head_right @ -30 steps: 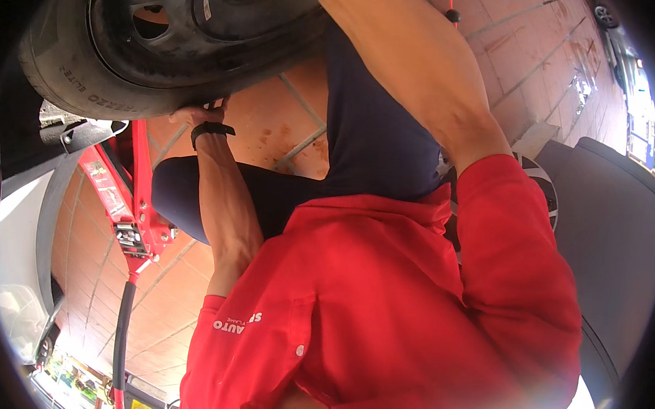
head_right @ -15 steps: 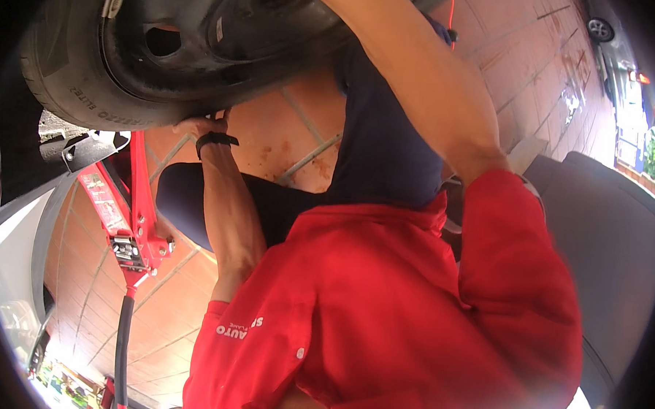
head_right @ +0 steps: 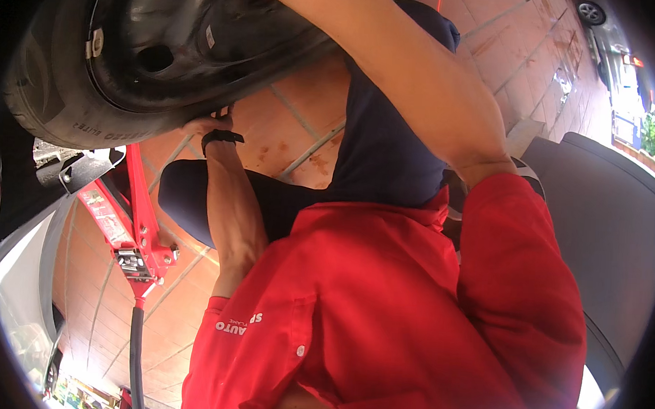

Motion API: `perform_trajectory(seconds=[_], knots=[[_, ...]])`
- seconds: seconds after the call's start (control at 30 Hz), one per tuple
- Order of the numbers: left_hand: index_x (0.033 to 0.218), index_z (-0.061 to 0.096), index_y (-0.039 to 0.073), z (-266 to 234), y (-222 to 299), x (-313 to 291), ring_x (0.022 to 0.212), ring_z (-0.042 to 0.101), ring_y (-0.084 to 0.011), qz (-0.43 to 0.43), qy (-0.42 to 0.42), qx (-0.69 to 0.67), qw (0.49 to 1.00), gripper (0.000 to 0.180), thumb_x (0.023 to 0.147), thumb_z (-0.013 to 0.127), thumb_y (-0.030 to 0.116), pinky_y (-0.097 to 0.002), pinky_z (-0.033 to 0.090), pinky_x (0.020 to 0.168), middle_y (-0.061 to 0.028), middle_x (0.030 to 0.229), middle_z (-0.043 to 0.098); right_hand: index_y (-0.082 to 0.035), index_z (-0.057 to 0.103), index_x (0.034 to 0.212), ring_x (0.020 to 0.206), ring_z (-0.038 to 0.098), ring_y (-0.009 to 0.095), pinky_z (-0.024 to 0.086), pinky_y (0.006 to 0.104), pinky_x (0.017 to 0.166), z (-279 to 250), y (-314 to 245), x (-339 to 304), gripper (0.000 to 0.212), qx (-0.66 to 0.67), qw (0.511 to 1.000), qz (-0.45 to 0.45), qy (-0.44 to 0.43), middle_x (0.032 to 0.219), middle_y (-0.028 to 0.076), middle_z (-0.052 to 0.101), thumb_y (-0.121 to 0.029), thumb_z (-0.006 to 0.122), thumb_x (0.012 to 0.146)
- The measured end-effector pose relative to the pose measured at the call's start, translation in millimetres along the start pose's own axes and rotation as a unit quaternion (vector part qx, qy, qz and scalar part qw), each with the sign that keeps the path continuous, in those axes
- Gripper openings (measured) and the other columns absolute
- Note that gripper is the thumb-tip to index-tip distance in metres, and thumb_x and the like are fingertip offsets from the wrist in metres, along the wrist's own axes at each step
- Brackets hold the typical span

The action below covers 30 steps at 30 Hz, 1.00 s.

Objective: The person carries a tire to a white car raised on a jack, lifts the tire onto the wheel hub, and secures it by hand-tightening the lug nuts. The person remains crouched or seated on the floor while fastening the nuts.

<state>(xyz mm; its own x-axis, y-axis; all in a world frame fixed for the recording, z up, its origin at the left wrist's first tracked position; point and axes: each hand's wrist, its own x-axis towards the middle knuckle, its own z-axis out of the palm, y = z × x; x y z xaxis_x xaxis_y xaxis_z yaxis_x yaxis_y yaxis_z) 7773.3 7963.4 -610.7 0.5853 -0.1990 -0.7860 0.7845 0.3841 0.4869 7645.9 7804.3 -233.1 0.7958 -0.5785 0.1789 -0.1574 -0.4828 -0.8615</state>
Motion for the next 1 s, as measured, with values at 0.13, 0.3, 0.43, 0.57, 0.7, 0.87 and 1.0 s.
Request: perform_trajectory(seconds=[0.13,0.3,0.43,0.57,0.7,0.87,1.0], knots=[[0.17,0.044,0.025,-8.3,-10.6,-1.2,0.161,0.033,-0.0389,0.001,0.01,-0.012,1.0,0.089,0.1,0.024,0.077,-0.0768,0.036,0.119,-0.0086,0.177,0.037,0.009,0.078,0.093,0.096,0.069,0.027,0.053,0.0409,0.095,9.6,-14.3,-5.5,0.113,0.007,0.998,0.046,0.032,0.088,0.018,0.073,-0.1,0.049,0.09],[0.17,0.044,0.025,-13.4,-24.0,-7.9,0.161,0.033,-0.0388,-0.012,0.014,-0.027,0.999,0.089,0.1,0.024,0.077,-0.0766,0.036,0.119,-0.0084,0.177,0.037,0.006,0.075,0.079,0.093,0.069,0.026,0.054,0.0386,0.093,29.1,-21.0,8.7,0.109,-0.003,0.989,0.061,0.135,0.084,0.017,0.072,-0.1,0.051,0.089],[0.17,0.044,0.025,-14.2,-30.4,-8.9,0.161,0.033,-0.0388,-0.021,0.021,-0.038,0.999,0.089,0.1,0.025,0.077,-0.0764,0.037,0.119,-0.0083,0.177,0.037,0.004,0.072,0.072,0.089,0.07,0.024,0.055,0.0387,0.091,14.4,-17.0,18.6,0.107,-0.017,0.985,0.139,0.104,0.078,0.016,0.07,-0.099,0.053,0.089],[0.17,0.044,0.025,-15.1,-31.1,-4.1,0.161,0.033,-0.0387,-0.019,0.024,-0.039,0.999,0.09,0.099,0.025,0.077,-0.0763,0.037,0.119,-0.0082,0.177,0.037,0.0,0.068,0.063,0.083,0.07,0.023,0.056,0.0399,0.088,-3.8,-23.0,17.5,0.103,0.065,0.988,0.141,-0.009,0.067,0.011,0.066,-0.099,0.054,0.089],[0.168,0.046,0.024,-13.0,-29.8,11.6,0.16,0.035,-0.038,-0.04,0.012,-0.046,0.998,0.09,0.098,0.03,0.078,-0.0752,0.038,0.118,-0.0076,0.176,0.039,-0.004,0.063,0.058,0.073,0.068,0.02,0.056,0.039,0.079,4.3,-16.4,11.4,0.1,0.01,0.995,0.073,0.065,0.06,0.008,0.061,-0.098,0.054,0.09],[0.168,0.047,0.024,-22.7,-27.3,19.1,0.158,0.036,-0.0379,-0.022,0.015,-0.035,0.999,0.09,0.098,0.03,0.078,-0.0745,0.039,0.118,-0.0077,0.175,0.04,-0.005,0.06,0.057,0.067,0.066,0.019,0.055,0.0387,0.072,0.1,-2.5,10.3,0.099,0.043,0.997,0.062,0.003,0.059,0.006,0.059,-0.098,0.052,0.091],[0.167,0.047,0.024,-27.1,-26.5,15.9,0.157,0.037,-0.0377,-0.015,0.019,-0.037,0.999,0.09,0.098,0.03,0.079,-0.0739,0.039,0.118,-0.0078,0.174,0.04,-0.002,0.066,0.063,0.073,0.068,0.022,0.055,0.0396,0.077,9.7,-4.0,6.8,0.104,0.013,0.999,0.026,0.029,0.063,0.009,0.062,-0.101,0.051,0.088]])
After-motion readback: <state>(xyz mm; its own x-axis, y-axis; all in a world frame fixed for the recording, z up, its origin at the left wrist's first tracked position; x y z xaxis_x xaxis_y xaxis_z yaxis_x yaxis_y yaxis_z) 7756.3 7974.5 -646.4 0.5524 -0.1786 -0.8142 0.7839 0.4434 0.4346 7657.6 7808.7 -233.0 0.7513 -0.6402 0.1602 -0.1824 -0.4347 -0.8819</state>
